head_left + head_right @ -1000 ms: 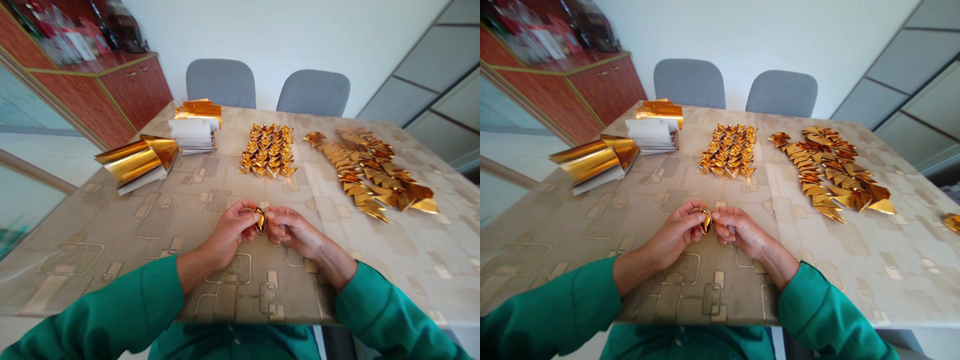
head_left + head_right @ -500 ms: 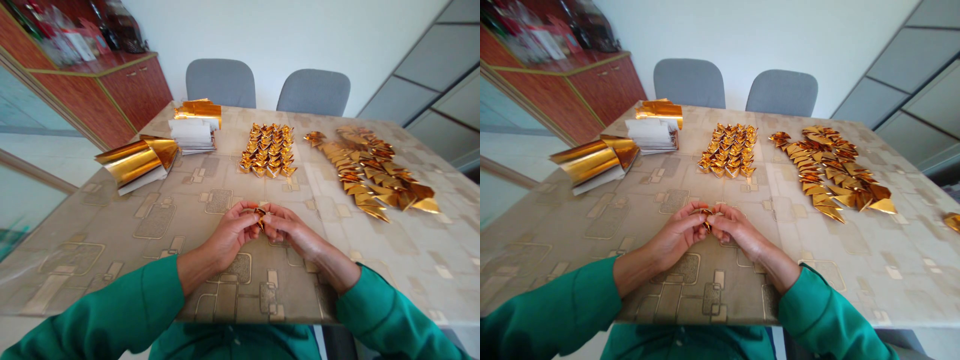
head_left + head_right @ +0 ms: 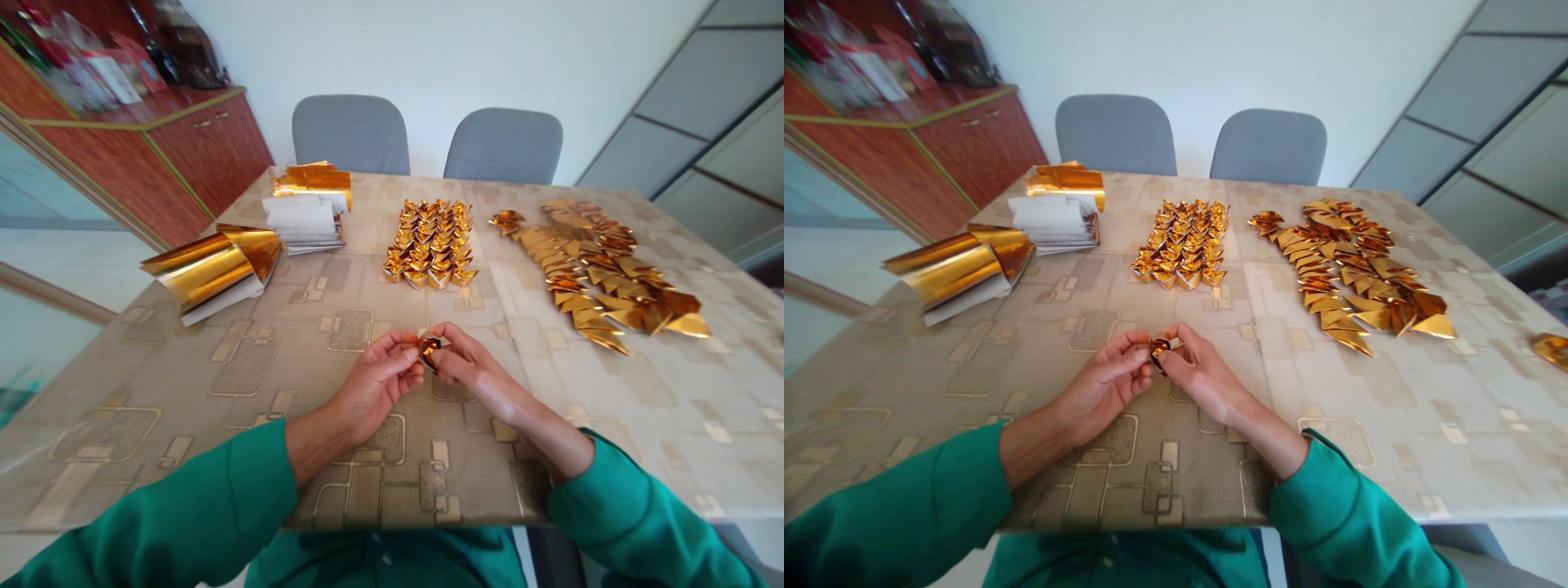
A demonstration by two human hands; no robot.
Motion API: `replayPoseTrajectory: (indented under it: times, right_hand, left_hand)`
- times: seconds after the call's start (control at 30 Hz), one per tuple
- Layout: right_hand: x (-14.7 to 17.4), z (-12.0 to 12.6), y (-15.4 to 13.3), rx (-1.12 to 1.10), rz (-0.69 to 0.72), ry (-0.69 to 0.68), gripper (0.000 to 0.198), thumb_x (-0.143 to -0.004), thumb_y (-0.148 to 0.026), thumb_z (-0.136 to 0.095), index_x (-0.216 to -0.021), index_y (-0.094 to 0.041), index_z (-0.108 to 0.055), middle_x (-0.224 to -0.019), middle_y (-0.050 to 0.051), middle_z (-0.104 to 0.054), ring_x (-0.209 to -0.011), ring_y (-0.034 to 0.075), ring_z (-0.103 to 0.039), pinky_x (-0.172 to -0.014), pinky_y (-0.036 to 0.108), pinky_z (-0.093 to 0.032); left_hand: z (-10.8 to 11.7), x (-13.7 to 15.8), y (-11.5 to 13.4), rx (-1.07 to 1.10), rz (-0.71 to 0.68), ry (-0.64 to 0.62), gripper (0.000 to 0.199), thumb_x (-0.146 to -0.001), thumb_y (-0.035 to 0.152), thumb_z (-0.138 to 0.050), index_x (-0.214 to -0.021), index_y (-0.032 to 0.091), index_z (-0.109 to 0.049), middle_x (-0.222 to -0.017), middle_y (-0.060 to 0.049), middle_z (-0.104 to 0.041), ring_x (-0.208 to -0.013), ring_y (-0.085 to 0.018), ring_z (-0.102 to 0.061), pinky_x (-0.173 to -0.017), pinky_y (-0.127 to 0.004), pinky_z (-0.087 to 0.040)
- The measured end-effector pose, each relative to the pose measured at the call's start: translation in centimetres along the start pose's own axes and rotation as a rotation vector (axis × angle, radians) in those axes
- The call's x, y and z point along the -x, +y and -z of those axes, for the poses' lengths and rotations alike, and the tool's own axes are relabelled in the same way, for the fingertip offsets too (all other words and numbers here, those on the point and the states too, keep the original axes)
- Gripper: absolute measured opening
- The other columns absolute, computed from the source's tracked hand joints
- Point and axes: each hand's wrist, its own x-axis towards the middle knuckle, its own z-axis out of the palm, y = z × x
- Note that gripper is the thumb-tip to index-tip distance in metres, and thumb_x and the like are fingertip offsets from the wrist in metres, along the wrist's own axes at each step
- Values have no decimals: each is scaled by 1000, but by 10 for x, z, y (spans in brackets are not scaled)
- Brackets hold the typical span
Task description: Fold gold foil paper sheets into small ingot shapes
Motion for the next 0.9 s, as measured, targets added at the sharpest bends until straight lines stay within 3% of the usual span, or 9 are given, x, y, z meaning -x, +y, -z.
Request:
replayPoseTrajectory:
  times: [0.3,0.43,0.57,0.67,0.8,0.9]
  right_hand:
    - [-7,0,5,29,46,-3,13,-79,-28,-52,-89,-20,-55,-69,-5,-48,-62,12,-41,-59,27,-33]
    - [-9,2,8,-66,34,-24,24,-86,-41,-53,-97,-19,-55,-62,-6,-45,-56,11,-38,-54,26,-29]
    - [-8,2,10,-85,77,57,36,-92,-52,-48,-109,-21,-50,-67,-4,-54,-59,13,-45,-56,27,-34]
    - [-7,-2,10,0,191,116,29,-92,-47,-52,-106,-22,-48,-76,-1,-59,-66,14,-51,-63,28,-41]
    - [-5,-5,8,286,399,235,17,-88,-33,-60,-98,-23,-50,-88,1,-58,-70,14,-54,-66,29,-44]
    - [-5,-6,9,464,463,227,16,-88,-28,-60,-101,-25,-52,-93,2,-60,-70,15,-55,-68,30,-46]
  left_hand:
    - [1,1,-4,-52,35,-33,29,-70,10,-80,-91,15,-61,-77,2,-67,-61,-7,-64,-60,-16,-56]
    - [3,-1,2,-46,8,-16,29,-74,8,-76,-97,17,-60,-79,1,-68,-62,-7,-65,-59,-17,-56]
    - [5,-6,11,126,-50,55,33,-81,2,-66,-108,19,-60,-81,2,-69,-60,-5,-65,-60,-14,-56]
    - [7,-10,15,189,-68,73,29,-84,1,-60,-107,19,-60,-78,2,-69,-59,-5,-65,-59,-14,-57]
    - [6,-10,13,186,-58,70,26,-84,1,-61,-104,17,-60,-80,2,-69,-59,-5,-66,-59,-14,-57]
    - [4,-7,10,189,-46,53,26,-83,1,-62,-103,17,-60,-81,2,-69,-61,-5,-66,-61,-14,-58]
